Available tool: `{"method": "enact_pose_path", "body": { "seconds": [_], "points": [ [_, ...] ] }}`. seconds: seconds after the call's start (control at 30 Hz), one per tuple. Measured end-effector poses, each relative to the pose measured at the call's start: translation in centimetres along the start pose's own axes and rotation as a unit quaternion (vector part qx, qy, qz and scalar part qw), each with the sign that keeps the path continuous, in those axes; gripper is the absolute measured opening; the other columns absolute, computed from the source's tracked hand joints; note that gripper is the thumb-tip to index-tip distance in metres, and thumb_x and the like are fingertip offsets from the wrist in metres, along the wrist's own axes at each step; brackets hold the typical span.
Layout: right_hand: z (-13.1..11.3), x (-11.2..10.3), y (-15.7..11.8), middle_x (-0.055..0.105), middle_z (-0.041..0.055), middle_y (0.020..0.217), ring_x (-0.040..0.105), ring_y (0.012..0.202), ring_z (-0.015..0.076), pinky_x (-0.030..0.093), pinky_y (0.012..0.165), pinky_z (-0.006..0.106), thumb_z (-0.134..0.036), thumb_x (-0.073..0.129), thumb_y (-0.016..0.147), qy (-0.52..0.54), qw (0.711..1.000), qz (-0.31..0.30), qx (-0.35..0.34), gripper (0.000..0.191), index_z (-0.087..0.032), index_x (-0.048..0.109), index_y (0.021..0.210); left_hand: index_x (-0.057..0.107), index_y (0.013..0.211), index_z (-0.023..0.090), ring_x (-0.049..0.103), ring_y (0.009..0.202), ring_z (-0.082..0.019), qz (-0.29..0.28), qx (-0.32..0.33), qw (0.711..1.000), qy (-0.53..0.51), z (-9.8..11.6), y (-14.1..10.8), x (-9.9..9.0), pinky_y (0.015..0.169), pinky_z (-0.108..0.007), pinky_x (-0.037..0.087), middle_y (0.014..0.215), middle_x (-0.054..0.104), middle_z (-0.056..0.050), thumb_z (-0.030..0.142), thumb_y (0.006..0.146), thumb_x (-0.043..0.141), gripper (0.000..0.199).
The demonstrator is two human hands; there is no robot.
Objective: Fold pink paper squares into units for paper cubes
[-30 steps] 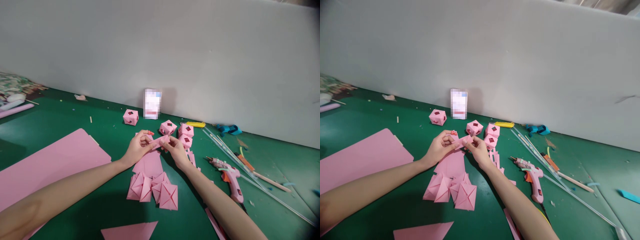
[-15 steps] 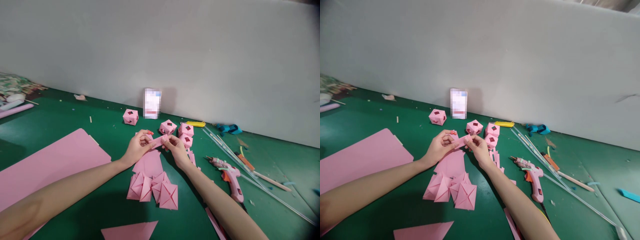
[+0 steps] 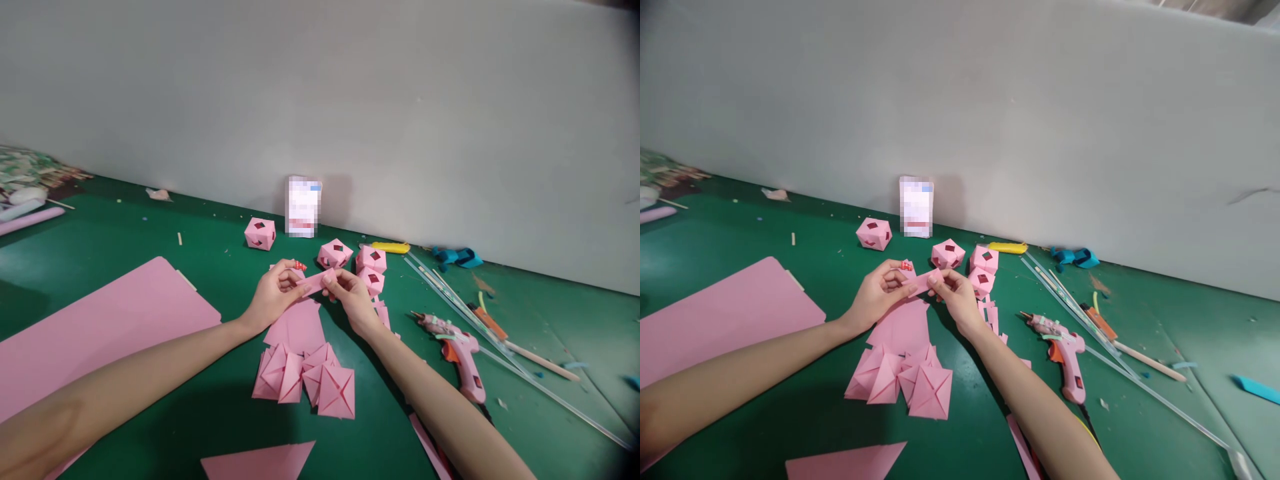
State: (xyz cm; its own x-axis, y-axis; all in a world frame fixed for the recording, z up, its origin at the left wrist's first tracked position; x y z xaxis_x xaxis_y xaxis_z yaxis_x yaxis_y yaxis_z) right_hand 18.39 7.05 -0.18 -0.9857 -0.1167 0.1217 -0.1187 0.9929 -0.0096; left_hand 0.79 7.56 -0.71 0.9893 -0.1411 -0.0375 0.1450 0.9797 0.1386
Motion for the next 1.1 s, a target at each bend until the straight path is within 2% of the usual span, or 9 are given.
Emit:
{"method": "enact_pose_path", "body": {
  "seconds": [0.2, 0.37, 0.57, 0.8, 0.97, 1.1],
  "points": [
    [0.1, 0.0, 0.0, 0.065, -0.0008, 0.066, 0.059, 0.06, 0.0129, 0.042, 0.053, 0.024, -0.05, 0.081, 0.073, 0.011, 1.0, 0.007, -0.002, 0.032, -0.02, 0.068, 0.078, 0.055, 0.103, 0.019, 0.066, 0.066, -0.014, 0.015, 0.006, 1.0, 0.011, 0.4, -0.2, 0.0, 0.067, -0.027, 0.053, 0.068, 0.065, 0.004, 0.034, 0.074, 0.08, 0.041],
    [0.5, 0.0, 0.1, 0.065, -0.0009, 0.058, 0.059, 0.05, 0.0124, 0.037, 0.044, 0.022, -0.046, 0.083, 0.071, 0.03, 0.999, 0.022, 0.015, 0.03, -0.019, 0.072, 0.079, 0.055, 0.101, 0.02, 0.067, 0.067, -0.014, 0.036, 0.031, 0.998, 0.037, 0.9, -0.5, 0.0, 0.067, -0.027, 0.053, 0.07, 0.067, 0.004, 0.033, 0.076, 0.079, 0.037],
    [0.6, -0.1, 0.0, 0.07, 0.0013, 0.062, 0.063, 0.048, 0.0128, 0.039, 0.039, 0.021, -0.043, 0.088, 0.062, 0.061, 0.996, 0.058, 0.032, 0.031, -0.018, 0.074, 0.075, 0.055, 0.102, 0.02, 0.067, 0.07, -0.014, 0.034, 0.042, 0.997, 0.052, 1.1, -0.7, 0.0, 0.069, -0.026, 0.053, 0.071, 0.066, 0.004, 0.032, 0.079, 0.076, 0.034],
    [0.8, 0.0, -0.2, 0.073, 0.0022, 0.065, 0.058, 0.039, 0.0093, 0.041, 0.035, 0.019, -0.041, 0.086, 0.067, 0.027, 0.999, 0.039, 0.025, 0.028, -0.019, 0.08, 0.082, 0.052, 0.11, 0.02, 0.063, 0.068, -0.014, -0.006, 0.014, 0.999, 0.045, 0.5, -0.3, 0.1, 0.066, -0.025, 0.05, 0.07, 0.06, 0.005, 0.031, 0.078, 0.074, 0.041],
    [0.9, 0.3, -0.4, 0.076, 0.0035, 0.069, 0.055, 0.036, 0.0086, 0.04, 0.033, 0.021, -0.039, 0.086, 0.067, 0.02, 0.999, 0.032, 0.018, 0.025, -0.02, 0.081, 0.082, 0.05, 0.125, 0.021, 0.066, 0.078, -0.017, -0.055, 0.024, 0.992, 0.115, 0.3, -0.3, 0.5, 0.071, -0.028, 0.049, 0.084, 0.069, 0.0, 0.034, 0.078, 0.075, 0.055],
    [0.9, 0.5, -0.4, 0.078, 0.0053, 0.076, 0.053, 0.034, 0.0075, 0.037, 0.032, 0.02, -0.037, 0.086, 0.067, 0.023, 0.999, 0.028, 0.011, 0.023, -0.019, 0.08, 0.08, 0.045, 0.136, 0.022, 0.059, 0.06, -0.016, -0.059, 0.019, 0.984, 0.166, 0.2, -0.5, 0.5, 0.062, -0.027, 0.041, 0.067, 0.063, 0.006, 0.039, 0.08, 0.075, 0.066]
  ]
}}
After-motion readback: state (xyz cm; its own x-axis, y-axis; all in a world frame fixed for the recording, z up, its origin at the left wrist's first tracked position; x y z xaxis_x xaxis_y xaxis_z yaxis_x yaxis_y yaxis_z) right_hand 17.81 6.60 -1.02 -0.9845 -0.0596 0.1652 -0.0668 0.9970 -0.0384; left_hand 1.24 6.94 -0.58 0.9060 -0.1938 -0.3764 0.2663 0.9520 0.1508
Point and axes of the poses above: each hand's wrist, its own y-axis towards the middle knuckle, its own x-axis out of the palm, z = x × y, the point moved 4 cm from there along y, towards the middle knuckle
